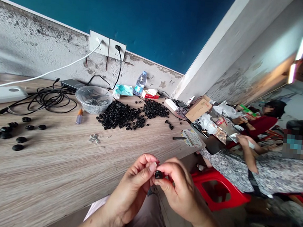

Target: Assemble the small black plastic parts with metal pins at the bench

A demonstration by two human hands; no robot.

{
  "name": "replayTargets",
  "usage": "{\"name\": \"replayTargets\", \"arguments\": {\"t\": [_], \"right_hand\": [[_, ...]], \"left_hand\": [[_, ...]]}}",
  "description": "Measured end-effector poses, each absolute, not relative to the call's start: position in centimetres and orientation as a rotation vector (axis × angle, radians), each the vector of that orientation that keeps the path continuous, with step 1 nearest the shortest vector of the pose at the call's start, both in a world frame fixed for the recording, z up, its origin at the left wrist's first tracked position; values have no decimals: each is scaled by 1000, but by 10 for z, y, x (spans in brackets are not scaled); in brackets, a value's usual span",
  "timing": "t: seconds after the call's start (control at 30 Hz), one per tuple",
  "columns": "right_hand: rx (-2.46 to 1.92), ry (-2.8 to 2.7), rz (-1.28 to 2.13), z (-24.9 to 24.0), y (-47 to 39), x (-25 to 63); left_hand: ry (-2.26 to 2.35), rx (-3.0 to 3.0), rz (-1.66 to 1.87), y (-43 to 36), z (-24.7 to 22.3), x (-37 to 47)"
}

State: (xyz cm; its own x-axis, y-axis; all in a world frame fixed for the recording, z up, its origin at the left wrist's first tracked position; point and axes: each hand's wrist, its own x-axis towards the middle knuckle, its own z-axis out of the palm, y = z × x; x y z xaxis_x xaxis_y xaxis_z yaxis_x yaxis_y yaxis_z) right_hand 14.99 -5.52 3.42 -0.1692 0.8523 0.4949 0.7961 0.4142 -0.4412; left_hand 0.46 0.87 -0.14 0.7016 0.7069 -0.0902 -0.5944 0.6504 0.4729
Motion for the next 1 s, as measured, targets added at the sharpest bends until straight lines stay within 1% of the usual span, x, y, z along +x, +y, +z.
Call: {"name": "replayTargets", "arguments": {"t": [0.43,0.63,0.8,1.0], "right_hand": [[-1303,-2082,-232,19,-41,163],[-1402,-2111,-244,36,-43,157],[-1446,-2112,-338,51,-49,147],[-1458,-2074,-449,52,-49,144]], "left_hand": [[309,470,761,3,-5,6],[278,443,805,5,-4,4],[225,389,777,5,-2,3],[209,316,774,3,-2,6]]}}
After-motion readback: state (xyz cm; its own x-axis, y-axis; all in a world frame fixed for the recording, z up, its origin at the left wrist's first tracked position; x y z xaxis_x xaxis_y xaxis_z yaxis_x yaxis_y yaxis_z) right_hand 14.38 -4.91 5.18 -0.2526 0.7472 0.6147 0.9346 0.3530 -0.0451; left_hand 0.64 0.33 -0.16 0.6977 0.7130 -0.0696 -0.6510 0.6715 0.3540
